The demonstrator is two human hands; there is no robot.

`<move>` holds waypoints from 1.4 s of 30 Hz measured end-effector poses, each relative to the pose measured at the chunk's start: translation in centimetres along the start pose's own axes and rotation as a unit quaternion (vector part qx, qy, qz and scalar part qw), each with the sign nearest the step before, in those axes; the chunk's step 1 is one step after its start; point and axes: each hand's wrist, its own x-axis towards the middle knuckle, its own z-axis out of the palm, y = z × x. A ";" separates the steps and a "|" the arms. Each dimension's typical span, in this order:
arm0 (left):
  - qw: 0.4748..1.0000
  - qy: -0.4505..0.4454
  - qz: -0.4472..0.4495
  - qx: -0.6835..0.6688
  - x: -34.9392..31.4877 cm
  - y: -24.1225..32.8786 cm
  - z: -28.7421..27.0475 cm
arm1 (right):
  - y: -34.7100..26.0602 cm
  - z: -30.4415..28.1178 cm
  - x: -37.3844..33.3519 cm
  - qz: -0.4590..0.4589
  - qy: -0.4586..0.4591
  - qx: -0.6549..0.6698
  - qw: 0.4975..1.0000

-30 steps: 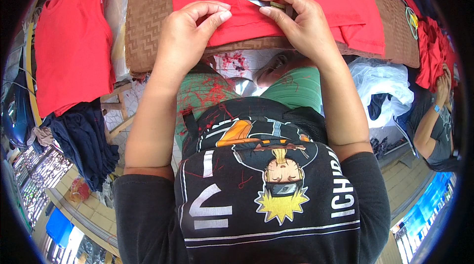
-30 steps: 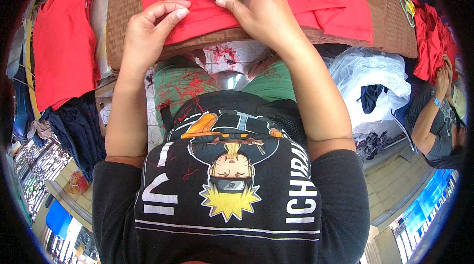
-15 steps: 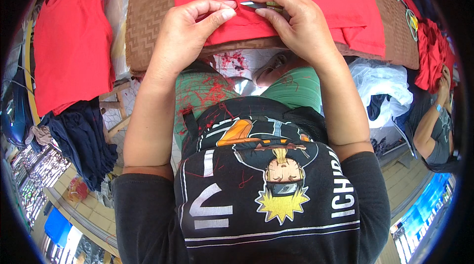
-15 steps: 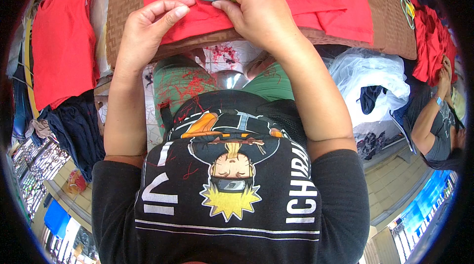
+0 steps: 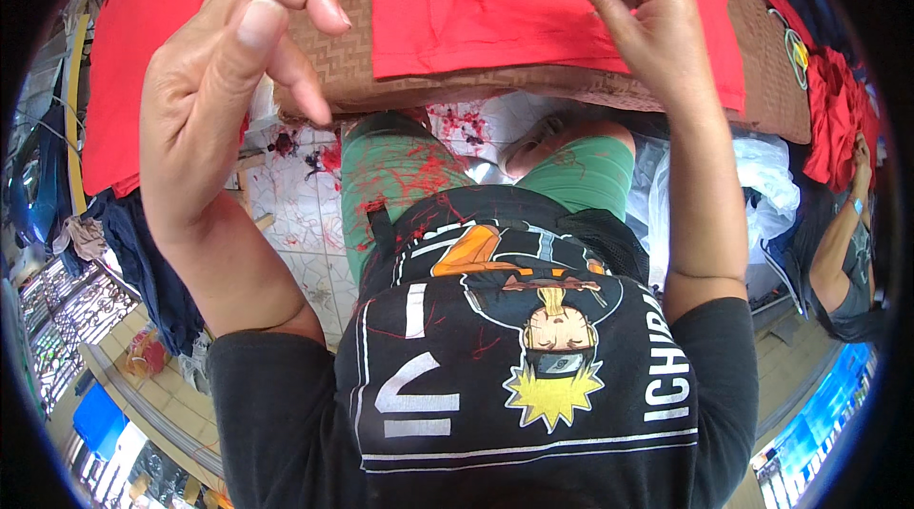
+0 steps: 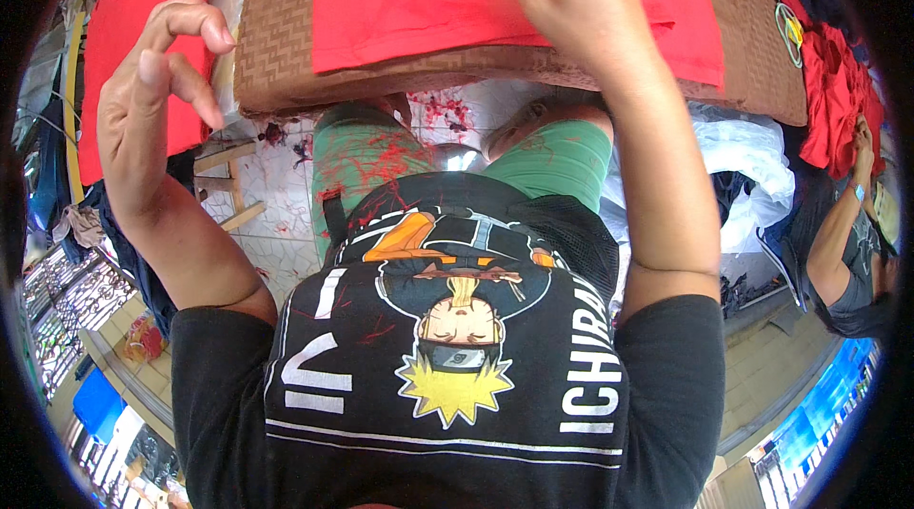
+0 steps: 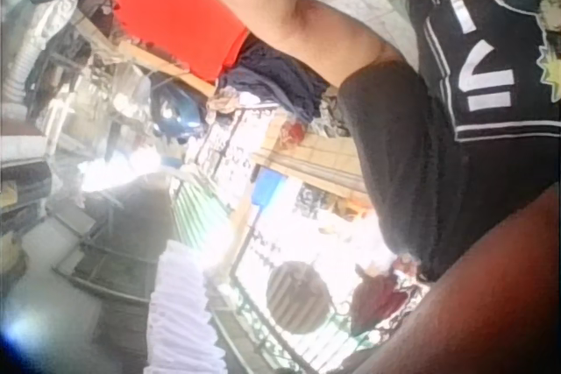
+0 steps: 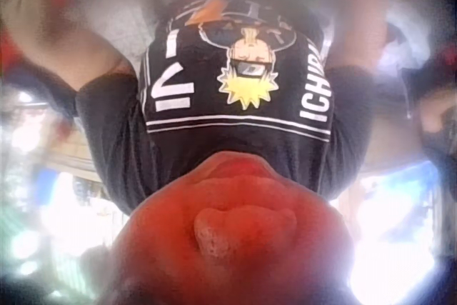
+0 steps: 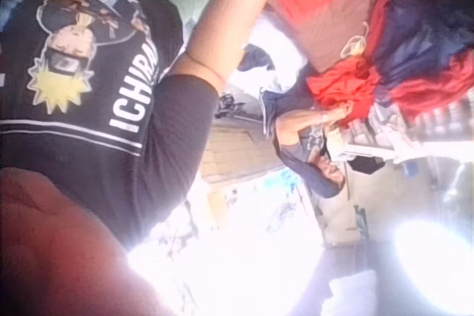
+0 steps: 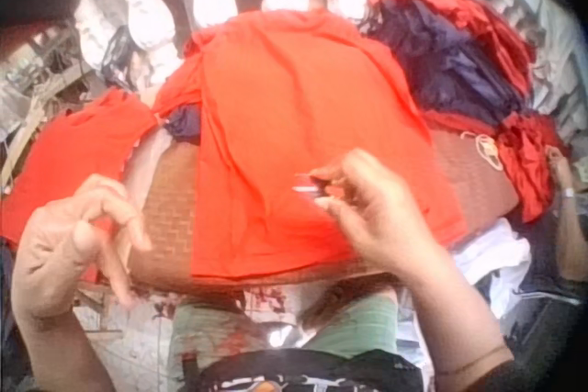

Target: The person trims loose threads from red garments using a pair of shears, handling the hems and necklines of several items sequentially.

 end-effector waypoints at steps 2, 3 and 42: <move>0.998 0.020 -0.038 -0.036 -0.2 -0.1 1.0 | -0.5 -1.5 0.1 0.041 -0.026 0.015 0.999; 0.997 0.022 -0.045 -0.062 0.2 -1.1 2.2 | -0.4 -2.2 -0.3 0.017 -0.009 -0.034 0.999; 0.974 -0.047 -0.207 -0.081 0.8 -9.4 9.5 | 2.1 6.9 -1.1 0.014 -0.231 0.123 0.965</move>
